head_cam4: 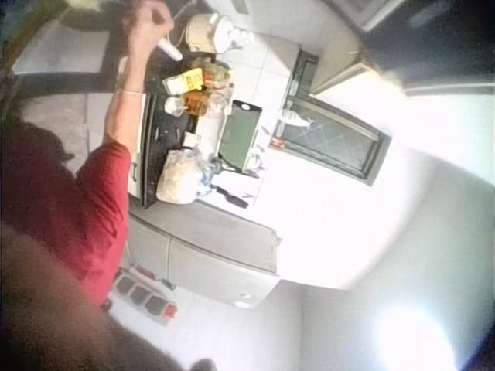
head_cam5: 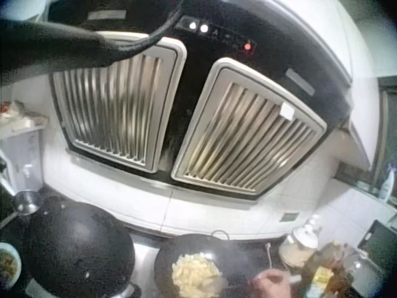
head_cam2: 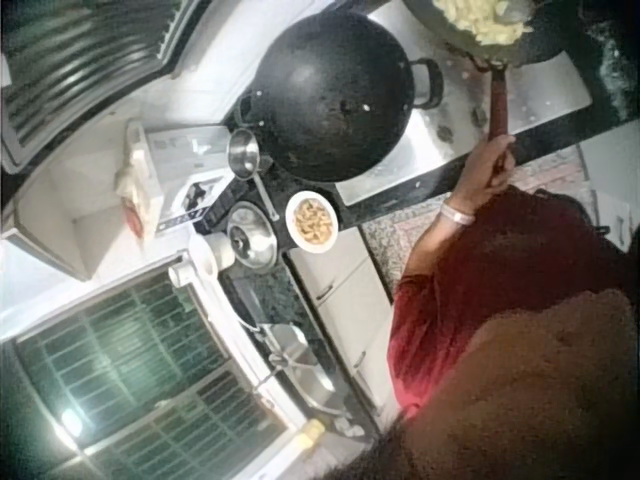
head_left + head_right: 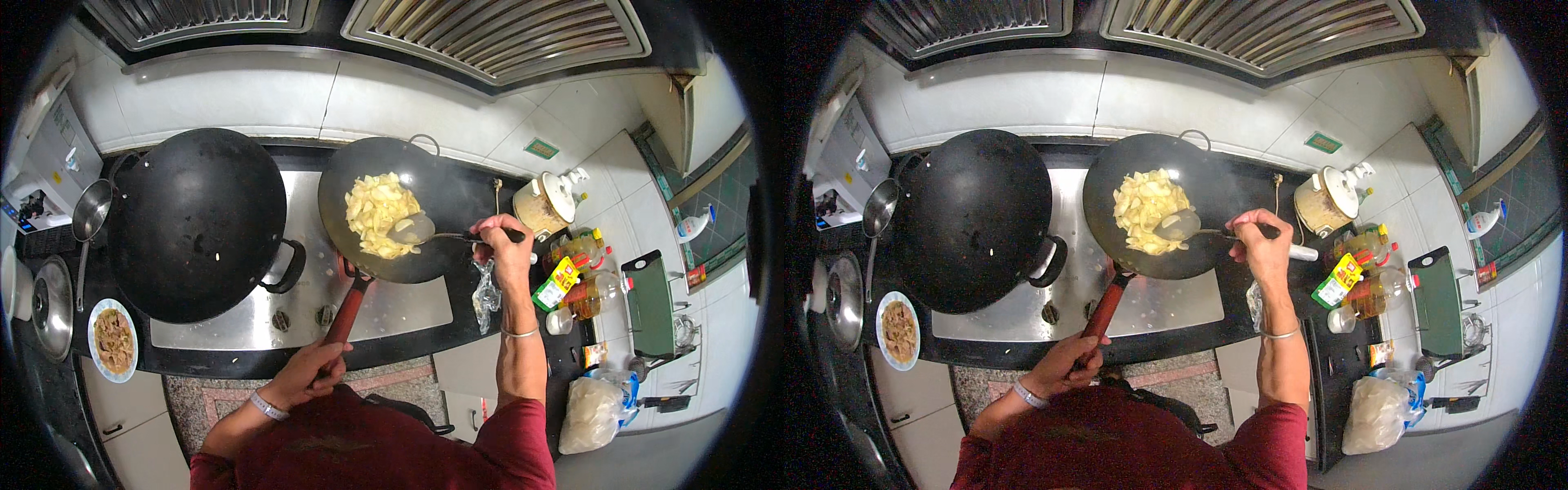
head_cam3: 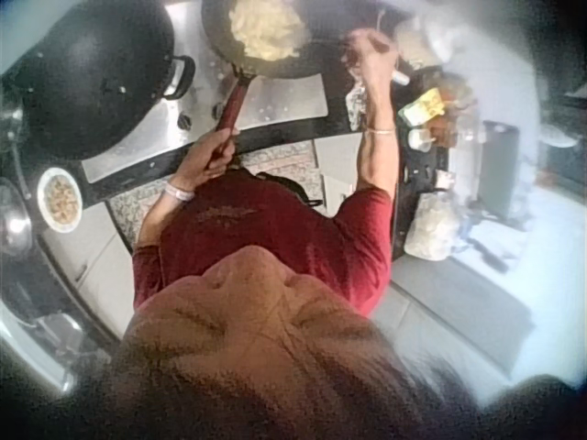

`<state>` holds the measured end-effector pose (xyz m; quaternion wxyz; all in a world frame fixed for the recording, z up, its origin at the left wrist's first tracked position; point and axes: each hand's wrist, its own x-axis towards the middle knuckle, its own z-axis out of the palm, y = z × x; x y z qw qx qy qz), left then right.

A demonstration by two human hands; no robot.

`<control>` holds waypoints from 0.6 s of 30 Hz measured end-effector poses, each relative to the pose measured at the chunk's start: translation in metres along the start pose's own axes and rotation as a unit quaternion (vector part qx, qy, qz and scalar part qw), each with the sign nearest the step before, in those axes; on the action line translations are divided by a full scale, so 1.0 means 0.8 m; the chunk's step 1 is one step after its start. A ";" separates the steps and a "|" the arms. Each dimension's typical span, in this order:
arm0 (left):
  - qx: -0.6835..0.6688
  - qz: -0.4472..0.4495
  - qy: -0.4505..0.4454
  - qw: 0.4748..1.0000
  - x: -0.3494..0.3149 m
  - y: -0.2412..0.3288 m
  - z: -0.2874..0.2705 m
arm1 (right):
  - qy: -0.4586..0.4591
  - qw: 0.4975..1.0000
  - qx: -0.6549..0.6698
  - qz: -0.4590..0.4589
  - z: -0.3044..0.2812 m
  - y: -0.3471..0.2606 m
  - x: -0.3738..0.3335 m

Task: The person stirs sliced potatoes in a wok using a spatula, pours a milky liquid from a white bowl into the wok, places a lid over the wok on the stove, and stores the empty bowl in the refrigerator.

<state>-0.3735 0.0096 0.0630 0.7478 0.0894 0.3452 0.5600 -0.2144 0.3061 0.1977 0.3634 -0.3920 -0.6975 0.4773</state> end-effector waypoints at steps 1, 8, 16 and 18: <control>-0.002 -0.003 0.000 1.000 0.001 -0.001 -0.001 | -0.008 1.000 0.008 -0.015 -0.001 -0.005 -0.003; -0.019 0.000 -0.002 1.000 -0.003 0.000 0.005 | -0.021 0.999 0.025 0.023 0.021 0.011 -0.002; -0.054 0.006 0.017 0.998 -0.010 0.005 0.002 | 0.005 0.994 0.106 0.006 0.027 0.050 0.019; -0.067 0.014 0.026 0.997 -0.015 0.010 -0.001 | 0.002 0.995 0.095 -0.003 0.018 0.032 0.016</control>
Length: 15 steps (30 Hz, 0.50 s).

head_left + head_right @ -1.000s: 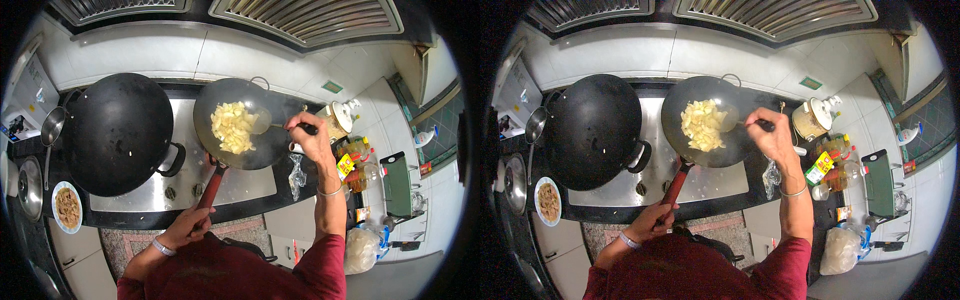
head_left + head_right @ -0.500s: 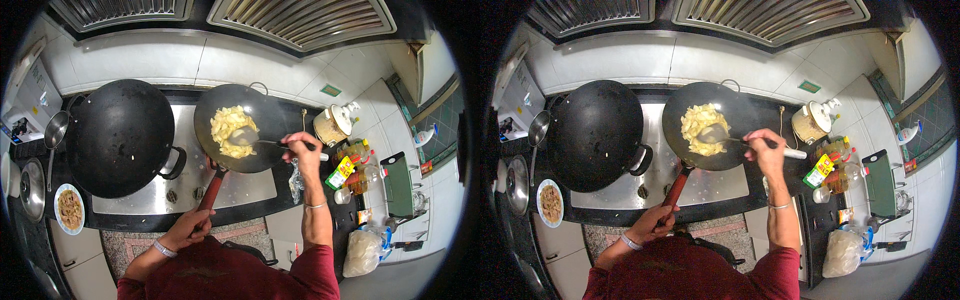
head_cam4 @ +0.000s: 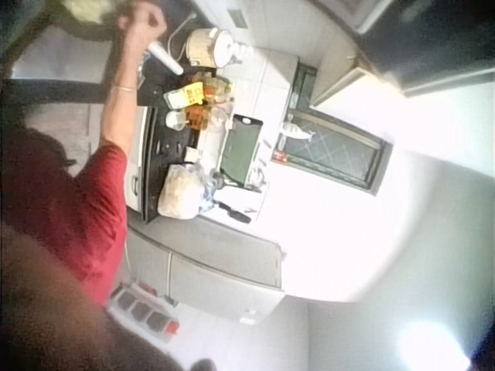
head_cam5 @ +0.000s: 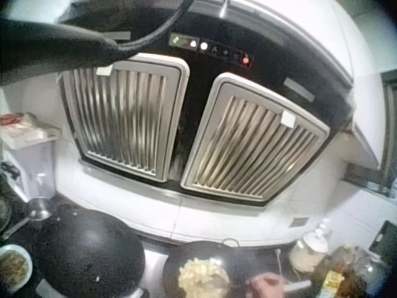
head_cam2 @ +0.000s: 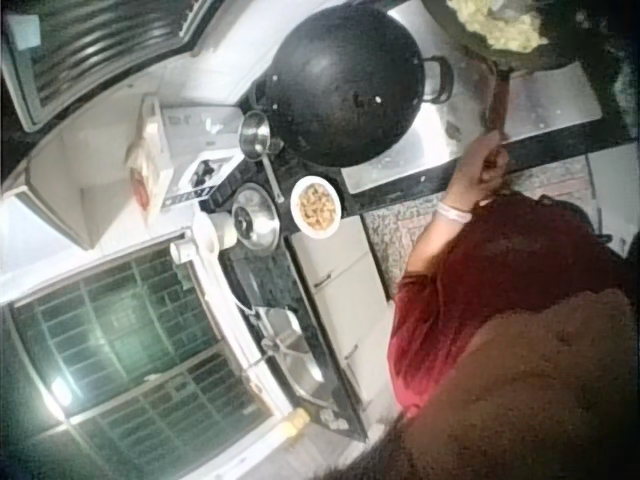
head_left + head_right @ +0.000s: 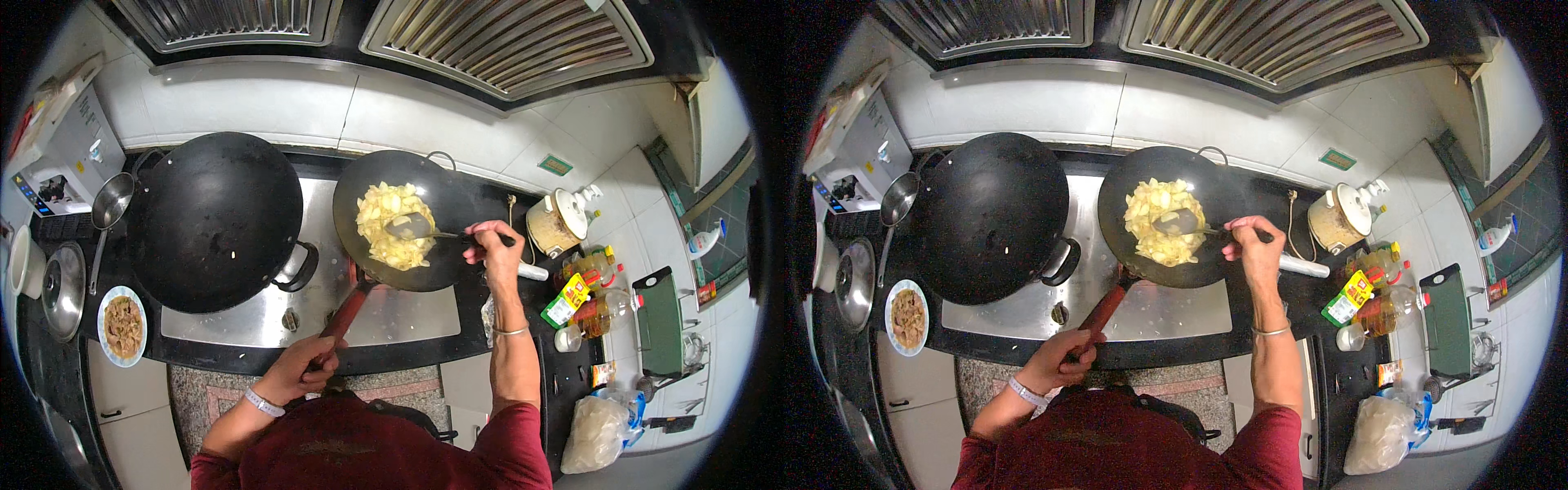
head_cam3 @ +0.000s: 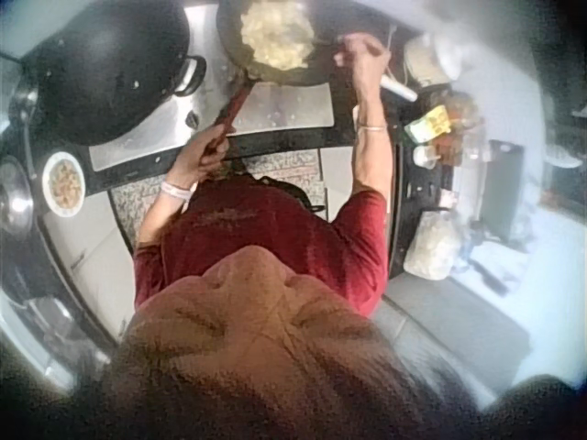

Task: The person stirs sliced potatoes in a wok using a spatula, pours a milky liquid from a white bowl into the wok, places a lid over the wok on the stove, and stores the empty bowl in the refrigerator.

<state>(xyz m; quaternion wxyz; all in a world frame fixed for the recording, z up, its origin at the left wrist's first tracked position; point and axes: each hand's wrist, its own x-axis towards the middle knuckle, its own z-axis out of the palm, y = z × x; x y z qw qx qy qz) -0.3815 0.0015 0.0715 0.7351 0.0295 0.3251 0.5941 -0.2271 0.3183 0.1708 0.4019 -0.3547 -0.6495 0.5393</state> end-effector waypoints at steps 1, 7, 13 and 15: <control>-0.006 0.002 0.000 1.000 -0.002 0.002 0.002 | 0.004 1.000 -0.008 0.001 -0.004 -0.009 -0.003; -0.003 0.031 0.028 0.999 -0.005 0.007 0.012 | -0.004 0.999 -0.030 0.021 -0.012 -0.018 -0.011; 0.006 0.057 0.021 0.998 0.014 -0.014 -0.015 | -0.050 0.996 -0.066 0.033 -0.016 -0.026 -0.026; 0.051 0.125 0.048 0.990 0.002 -0.013 -0.001 | -0.065 0.990 -0.088 -0.091 -0.047 0.013 -0.008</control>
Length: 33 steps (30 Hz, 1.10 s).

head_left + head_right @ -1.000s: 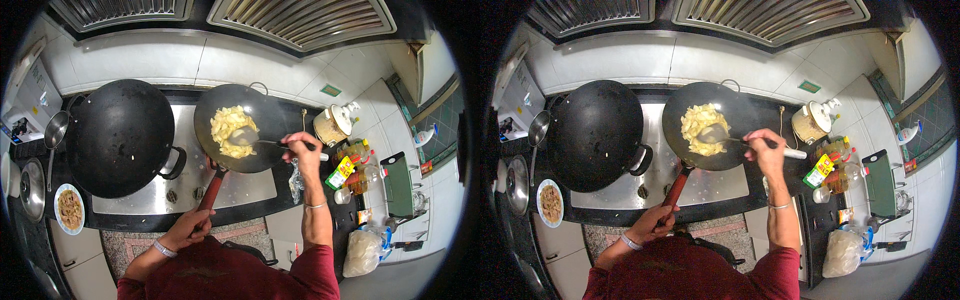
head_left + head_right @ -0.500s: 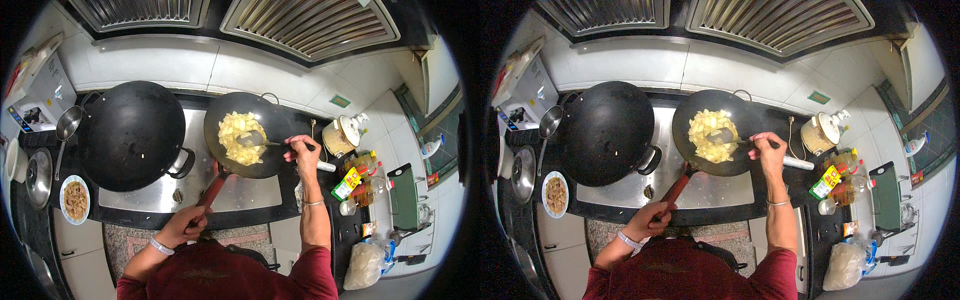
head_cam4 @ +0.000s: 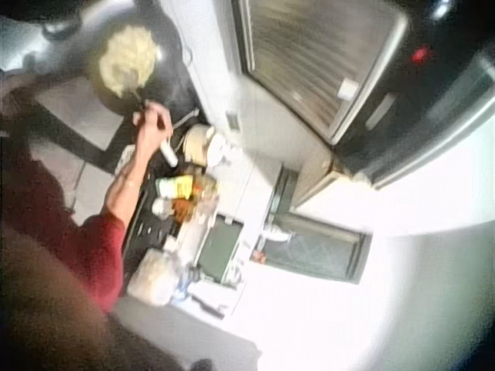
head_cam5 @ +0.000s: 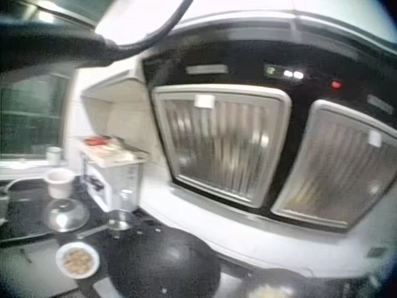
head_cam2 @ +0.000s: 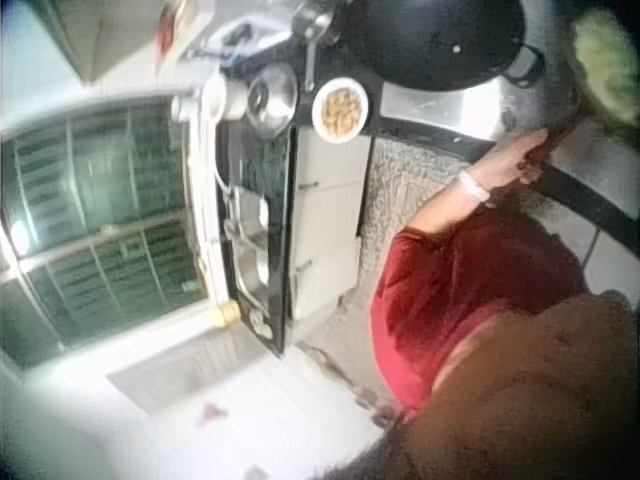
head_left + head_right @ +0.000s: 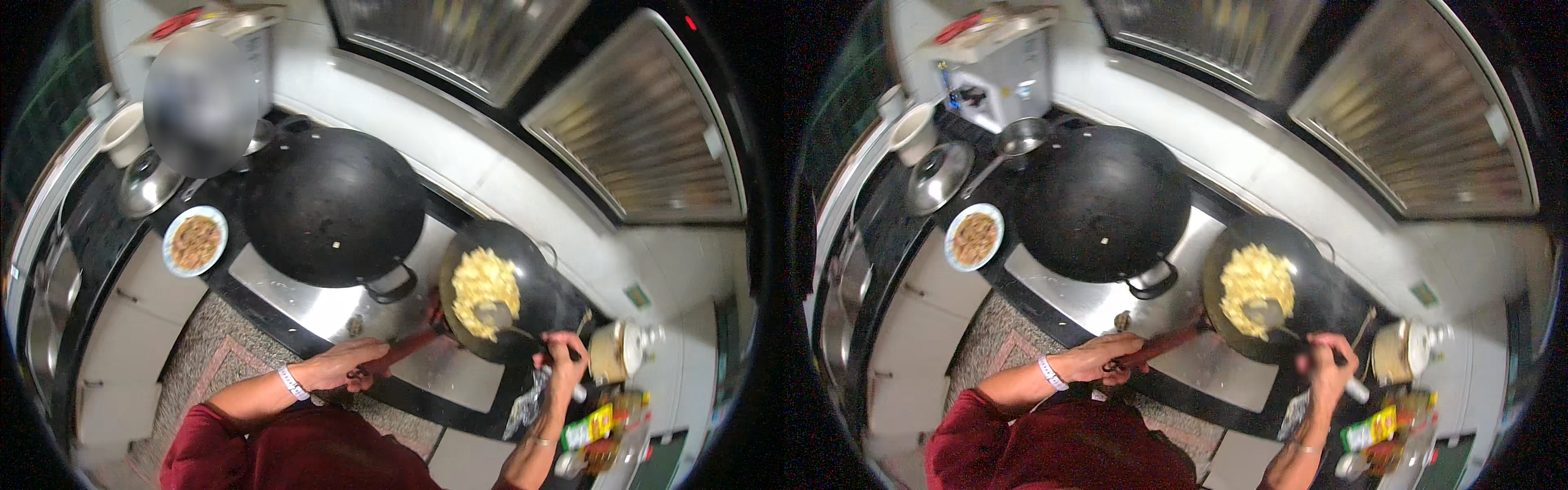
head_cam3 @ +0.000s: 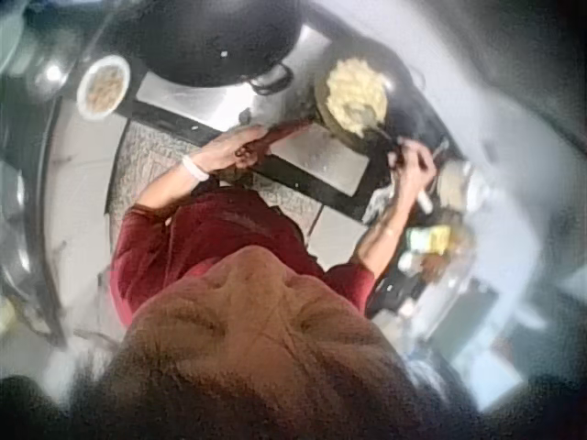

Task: The person stirs sliced potatoes in a wok using a spatula, pours a milky liquid from a white bowl into the wok, places a lid over the wok on the stove, and stores the empty bowl in the refrigerator.

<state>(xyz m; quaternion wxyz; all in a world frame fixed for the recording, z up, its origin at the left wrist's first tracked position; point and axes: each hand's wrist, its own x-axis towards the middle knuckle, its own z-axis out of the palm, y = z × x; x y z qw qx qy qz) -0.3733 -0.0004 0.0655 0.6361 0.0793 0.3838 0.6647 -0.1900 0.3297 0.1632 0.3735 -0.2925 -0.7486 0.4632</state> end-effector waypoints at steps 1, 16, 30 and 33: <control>0.070 0.005 0.050 0.996 -0.012 0.008 0.003 | 0.021 0.997 0.050 0.057 0.006 -0.020 -0.006; 0.190 0.343 0.480 0.785 -0.222 0.176 -0.199 | 0.041 0.966 0.236 0.093 0.048 -0.075 -0.094; 0.263 0.222 0.540 0.768 -0.249 0.335 -0.523 | 0.228 0.913 -0.337 -0.030 0.143 -0.079 -0.184; 0.196 0.191 0.466 0.841 -0.242 0.348 -0.515 | 0.234 0.928 -0.289 0.039 0.189 -0.082 -0.189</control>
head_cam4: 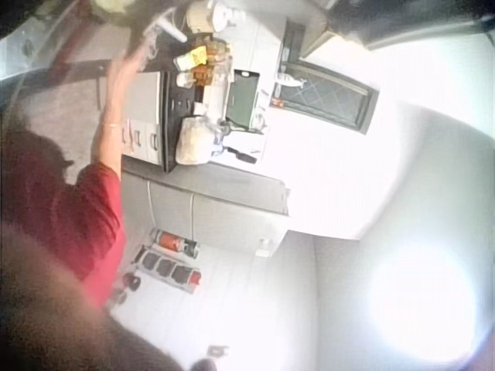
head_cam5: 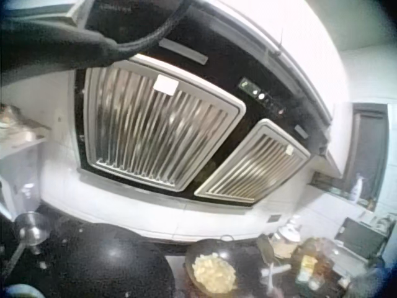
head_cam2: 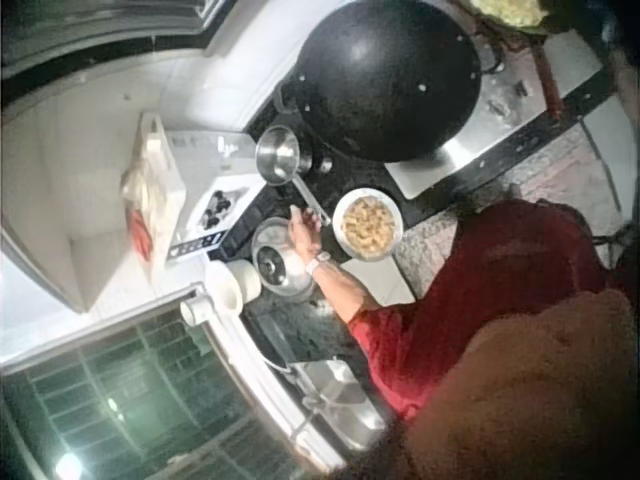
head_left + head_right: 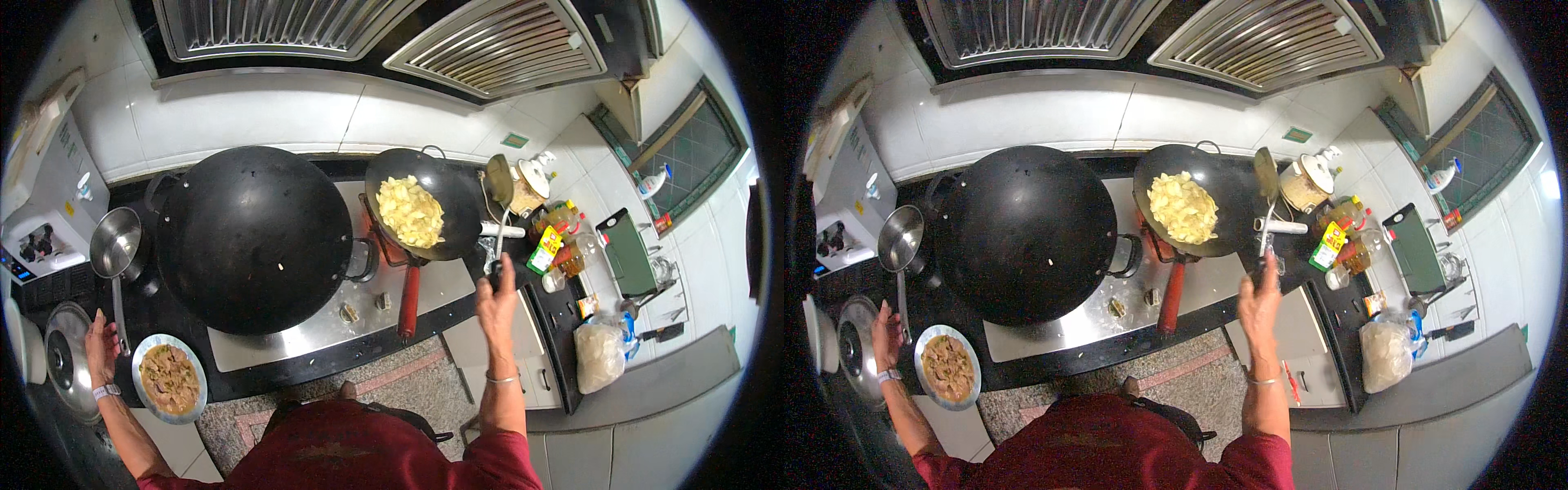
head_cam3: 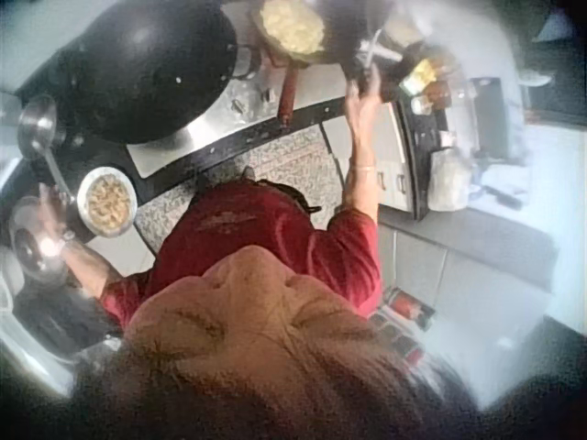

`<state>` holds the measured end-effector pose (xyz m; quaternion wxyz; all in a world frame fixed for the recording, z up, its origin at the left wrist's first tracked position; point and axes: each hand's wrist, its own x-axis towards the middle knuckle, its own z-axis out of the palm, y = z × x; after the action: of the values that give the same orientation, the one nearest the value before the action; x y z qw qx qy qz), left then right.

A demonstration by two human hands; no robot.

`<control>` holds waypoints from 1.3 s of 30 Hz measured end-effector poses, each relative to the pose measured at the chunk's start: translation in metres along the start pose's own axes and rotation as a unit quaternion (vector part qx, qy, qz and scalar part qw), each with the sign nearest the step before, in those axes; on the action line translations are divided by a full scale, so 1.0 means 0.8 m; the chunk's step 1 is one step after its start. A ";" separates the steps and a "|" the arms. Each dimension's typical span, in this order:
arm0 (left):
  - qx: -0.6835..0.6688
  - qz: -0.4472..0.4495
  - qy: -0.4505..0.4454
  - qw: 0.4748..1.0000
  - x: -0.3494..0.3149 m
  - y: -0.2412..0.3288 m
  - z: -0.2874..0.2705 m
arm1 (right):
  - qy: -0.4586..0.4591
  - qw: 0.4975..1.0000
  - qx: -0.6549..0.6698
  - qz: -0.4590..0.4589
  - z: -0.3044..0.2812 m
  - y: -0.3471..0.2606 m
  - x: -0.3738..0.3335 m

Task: The person stirs sliced potatoes in a wok using a spatula, pours a milky liquid from a white bowl into the wok, places a lid over the wok on the stove, and stores the empty bowl in the refrigerator.

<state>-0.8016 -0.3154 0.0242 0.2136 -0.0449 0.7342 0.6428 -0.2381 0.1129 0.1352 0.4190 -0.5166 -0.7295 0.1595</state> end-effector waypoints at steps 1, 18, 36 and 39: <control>-0.034 -0.022 -0.042 0.998 0.006 0.000 0.005 | -0.026 0.998 -0.054 0.002 0.006 0.010 -0.003; -0.167 -0.094 -0.208 0.959 0.045 -0.033 0.066 | -0.115 0.984 -0.074 0.115 0.018 -0.014 -0.007; -0.232 -0.074 -0.239 0.940 -0.061 0.005 0.057 | -0.119 0.942 0.237 0.204 -0.013 -0.035 -0.050; -0.215 -0.046 -0.210 0.953 -0.077 0.002 0.041 | -0.123 0.956 0.188 0.190 -0.005 -0.013 -0.041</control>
<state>-0.7379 -0.2964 0.0458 0.3779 0.0123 0.5147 0.7695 -0.2378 0.0789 0.1298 0.3775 -0.5341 -0.6204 0.4328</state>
